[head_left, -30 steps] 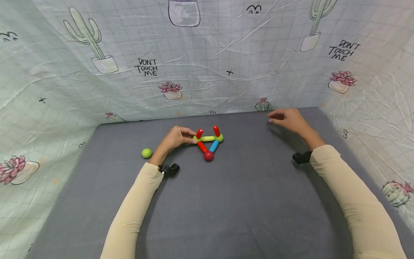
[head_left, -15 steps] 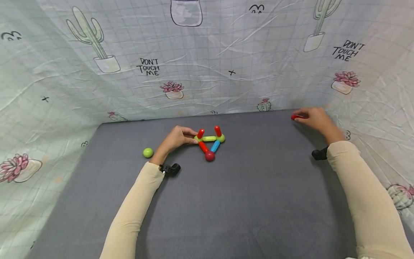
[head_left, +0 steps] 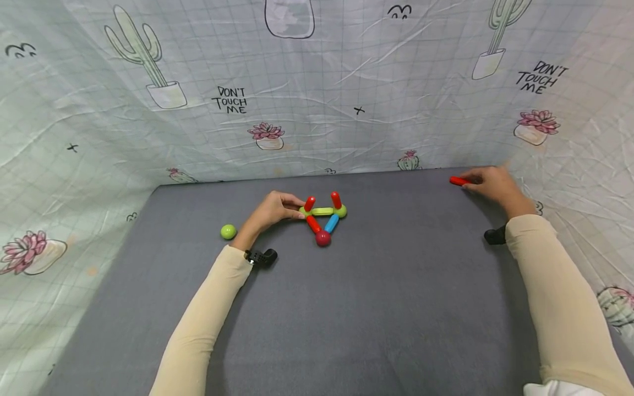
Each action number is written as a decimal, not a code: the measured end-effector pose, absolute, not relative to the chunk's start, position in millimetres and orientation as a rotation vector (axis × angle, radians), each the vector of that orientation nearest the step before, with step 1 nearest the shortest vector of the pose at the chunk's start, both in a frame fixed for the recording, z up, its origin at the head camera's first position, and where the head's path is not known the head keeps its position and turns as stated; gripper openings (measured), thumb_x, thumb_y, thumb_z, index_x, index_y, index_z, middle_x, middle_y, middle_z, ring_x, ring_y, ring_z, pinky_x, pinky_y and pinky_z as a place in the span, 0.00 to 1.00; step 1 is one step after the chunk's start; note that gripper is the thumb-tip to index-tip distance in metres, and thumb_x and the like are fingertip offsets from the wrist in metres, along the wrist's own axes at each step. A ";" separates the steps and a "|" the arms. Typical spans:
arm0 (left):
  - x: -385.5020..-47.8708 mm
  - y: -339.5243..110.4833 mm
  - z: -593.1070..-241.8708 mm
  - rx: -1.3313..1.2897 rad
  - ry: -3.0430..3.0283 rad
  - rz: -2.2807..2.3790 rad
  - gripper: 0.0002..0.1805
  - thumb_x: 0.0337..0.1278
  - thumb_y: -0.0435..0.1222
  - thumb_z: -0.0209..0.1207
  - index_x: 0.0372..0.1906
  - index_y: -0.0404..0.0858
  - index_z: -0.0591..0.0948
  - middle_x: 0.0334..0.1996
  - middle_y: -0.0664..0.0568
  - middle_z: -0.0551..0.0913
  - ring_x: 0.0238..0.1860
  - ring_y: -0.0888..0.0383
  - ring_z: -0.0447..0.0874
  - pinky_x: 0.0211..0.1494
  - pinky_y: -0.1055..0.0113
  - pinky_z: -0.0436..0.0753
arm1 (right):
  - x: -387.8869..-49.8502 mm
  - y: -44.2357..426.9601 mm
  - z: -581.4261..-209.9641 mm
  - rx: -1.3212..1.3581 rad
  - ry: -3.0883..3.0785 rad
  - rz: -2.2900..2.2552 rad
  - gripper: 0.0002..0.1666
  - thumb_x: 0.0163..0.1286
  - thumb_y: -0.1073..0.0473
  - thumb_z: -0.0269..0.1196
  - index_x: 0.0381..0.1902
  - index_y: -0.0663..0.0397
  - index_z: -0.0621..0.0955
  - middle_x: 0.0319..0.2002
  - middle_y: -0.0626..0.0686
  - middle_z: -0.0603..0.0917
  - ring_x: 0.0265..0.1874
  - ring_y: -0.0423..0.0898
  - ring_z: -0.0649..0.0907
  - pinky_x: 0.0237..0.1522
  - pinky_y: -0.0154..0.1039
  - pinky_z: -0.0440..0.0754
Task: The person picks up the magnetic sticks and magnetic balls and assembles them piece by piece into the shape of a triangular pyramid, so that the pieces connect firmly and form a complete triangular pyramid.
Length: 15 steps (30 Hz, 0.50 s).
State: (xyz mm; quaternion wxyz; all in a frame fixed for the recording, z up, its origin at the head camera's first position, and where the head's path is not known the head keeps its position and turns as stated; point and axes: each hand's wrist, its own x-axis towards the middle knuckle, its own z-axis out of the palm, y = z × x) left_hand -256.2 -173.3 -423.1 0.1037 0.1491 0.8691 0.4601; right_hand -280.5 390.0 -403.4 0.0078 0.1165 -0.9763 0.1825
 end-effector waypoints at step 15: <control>-254.7 -175.0 -424.0 0.463 2.567 1.365 0.16 0.50 0.33 0.76 0.47 0.37 0.90 0.42 0.48 0.91 0.42 0.58 0.87 0.44 0.68 0.84 | -287.7 386.6 -406.7 0.319 -3.037 0.643 0.19 0.71 0.62 0.66 0.56 0.68 0.82 0.53 0.74 0.82 0.50 0.69 0.80 0.52 0.66 0.73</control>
